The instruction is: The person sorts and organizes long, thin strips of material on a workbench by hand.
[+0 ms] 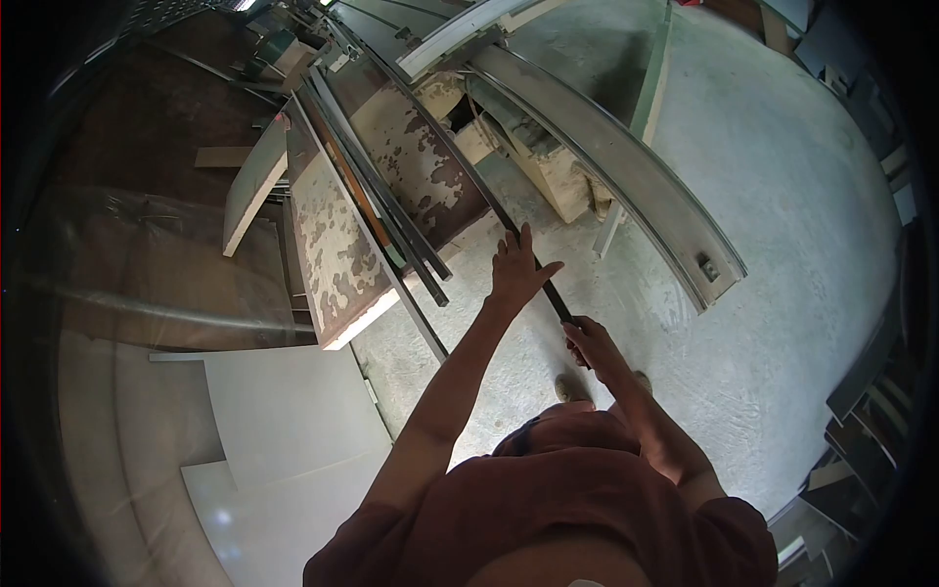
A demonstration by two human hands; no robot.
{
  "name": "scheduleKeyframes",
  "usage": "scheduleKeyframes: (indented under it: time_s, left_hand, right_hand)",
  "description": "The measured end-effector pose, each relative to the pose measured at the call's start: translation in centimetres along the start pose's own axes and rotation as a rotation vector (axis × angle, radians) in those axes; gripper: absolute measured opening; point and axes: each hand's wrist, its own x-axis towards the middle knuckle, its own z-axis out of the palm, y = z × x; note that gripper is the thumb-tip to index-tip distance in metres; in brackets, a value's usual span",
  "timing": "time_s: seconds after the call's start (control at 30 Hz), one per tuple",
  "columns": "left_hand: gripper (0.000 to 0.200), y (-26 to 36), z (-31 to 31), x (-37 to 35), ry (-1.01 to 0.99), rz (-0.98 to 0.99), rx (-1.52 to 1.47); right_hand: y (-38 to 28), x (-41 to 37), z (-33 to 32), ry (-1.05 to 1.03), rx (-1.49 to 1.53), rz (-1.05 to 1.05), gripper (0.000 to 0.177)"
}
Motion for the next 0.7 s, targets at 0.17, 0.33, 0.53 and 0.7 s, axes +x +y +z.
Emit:
scheduleKeyframes:
  time_s: [0.17,0.33,0.53,0.7]
  left_hand:
    - [0.093,-1.7,0.4,1.0,0.050,0.041,0.044]
    - [0.093,-2.5,1.0,1.7,0.073,0.057,0.107]
    - [0.094,-3.4,1.4,2.5,0.114,0.071,0.153]
    - [0.090,-3.8,1.2,2.9,0.156,0.080,0.135]
  right_hand:
    - [-0.3,1.2,0.7,0.008,0.028,0.008,0.021]
    - [0.0,2.3,0.8,-0.007,0.035,-0.018,0.025]
    - [0.1,3.3,1.2,-0.013,0.033,-0.046,0.030]
    - [0.0,4.0,1.6,0.017,0.014,-0.066,0.029]
